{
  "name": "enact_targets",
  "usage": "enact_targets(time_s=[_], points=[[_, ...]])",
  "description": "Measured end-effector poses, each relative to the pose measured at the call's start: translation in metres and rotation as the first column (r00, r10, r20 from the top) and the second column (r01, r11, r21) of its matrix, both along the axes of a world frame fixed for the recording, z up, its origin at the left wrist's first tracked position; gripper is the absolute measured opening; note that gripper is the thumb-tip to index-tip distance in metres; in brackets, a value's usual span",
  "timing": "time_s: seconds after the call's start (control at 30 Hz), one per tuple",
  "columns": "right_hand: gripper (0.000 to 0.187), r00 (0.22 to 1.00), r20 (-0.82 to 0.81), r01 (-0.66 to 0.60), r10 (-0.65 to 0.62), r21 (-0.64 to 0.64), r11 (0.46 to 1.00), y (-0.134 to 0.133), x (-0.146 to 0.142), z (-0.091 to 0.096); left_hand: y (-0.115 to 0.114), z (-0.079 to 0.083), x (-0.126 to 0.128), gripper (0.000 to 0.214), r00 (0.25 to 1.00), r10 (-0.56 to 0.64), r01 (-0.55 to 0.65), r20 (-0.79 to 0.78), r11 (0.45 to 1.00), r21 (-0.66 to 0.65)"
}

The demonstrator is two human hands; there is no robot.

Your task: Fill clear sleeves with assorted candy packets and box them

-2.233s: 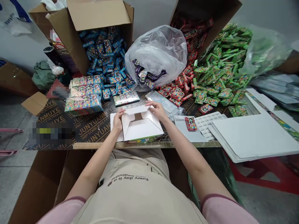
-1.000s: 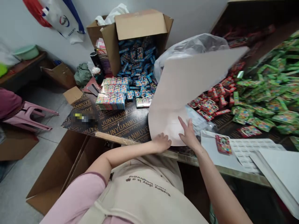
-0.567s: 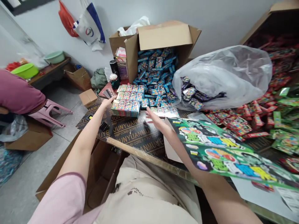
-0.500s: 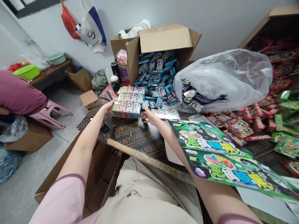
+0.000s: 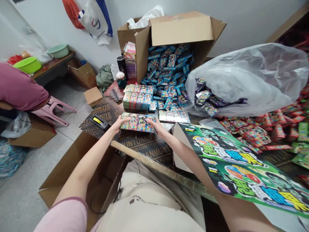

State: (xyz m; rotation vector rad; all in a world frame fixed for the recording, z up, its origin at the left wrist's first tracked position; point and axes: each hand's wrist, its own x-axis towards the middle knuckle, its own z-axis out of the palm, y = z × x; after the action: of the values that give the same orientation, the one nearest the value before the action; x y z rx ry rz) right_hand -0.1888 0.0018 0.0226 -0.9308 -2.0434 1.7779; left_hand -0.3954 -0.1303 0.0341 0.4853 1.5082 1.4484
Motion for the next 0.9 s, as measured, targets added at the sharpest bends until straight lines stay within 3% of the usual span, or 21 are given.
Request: enact_targets(time_s=[0.07, 0.17, 0.23, 0.33, 0.43, 0.53, 0.7, 0.9], points=[[0.1, 0.997, -0.079, 0.017, -0.021, -0.049, 0.999, -0.006, 0.019, -0.002, -0.02, -0.012, 0.013, 0.111, 0.996, 0.052, -0.047, -0.078, 0.997, 0.062], [0.127, 0.989, -0.051, -0.129, 0.141, 0.192, 0.973, -0.009, 0.045, 0.003, -0.043, -0.025, 0.022, 0.138, 0.963, 0.005, 0.027, -0.27, 0.993, 0.117], [0.132, 0.964, 0.108, -0.266, 0.244, 0.409, 0.873, -0.008, 0.055, 0.011, -0.052, -0.029, 0.025, 0.141, 0.906, -0.066, 0.129, -0.419, 0.984, 0.123], [0.134, 0.912, 0.317, -0.408, 0.261, 0.638, 0.652, -0.006, 0.057, 0.026, -0.057, -0.031, 0.03, 0.143, 0.781, -0.128, 0.228, -0.611, 0.969, 0.089], [0.131, 0.859, 0.411, -0.511, 0.305, 0.718, 0.472, -0.006, 0.042, 0.037, -0.056, -0.032, 0.035, 0.146, 0.642, -0.224, 0.313, -0.733, 0.95, -0.016], [0.124, 0.808, 0.487, -0.586, 0.332, 0.723, 0.365, -0.006, 0.026, 0.038, -0.052, -0.034, 0.038, 0.149, 0.54, -0.357, 0.389, -0.762, 0.909, -0.15], [0.12, 0.82, 0.505, -0.57, 0.271, 0.765, 0.3, -0.009, 0.023, 0.031, -0.039, -0.045, 0.041, 0.159, 0.468, -0.442, 0.476, -0.765, 0.856, -0.203], [0.117, 0.819, 0.523, -0.573, 0.238, 0.77, 0.279, -0.015, 0.028, 0.029, -0.022, -0.065, 0.048, 0.16, 0.562, -0.354, 0.402, -0.747, 0.907, -0.128]])
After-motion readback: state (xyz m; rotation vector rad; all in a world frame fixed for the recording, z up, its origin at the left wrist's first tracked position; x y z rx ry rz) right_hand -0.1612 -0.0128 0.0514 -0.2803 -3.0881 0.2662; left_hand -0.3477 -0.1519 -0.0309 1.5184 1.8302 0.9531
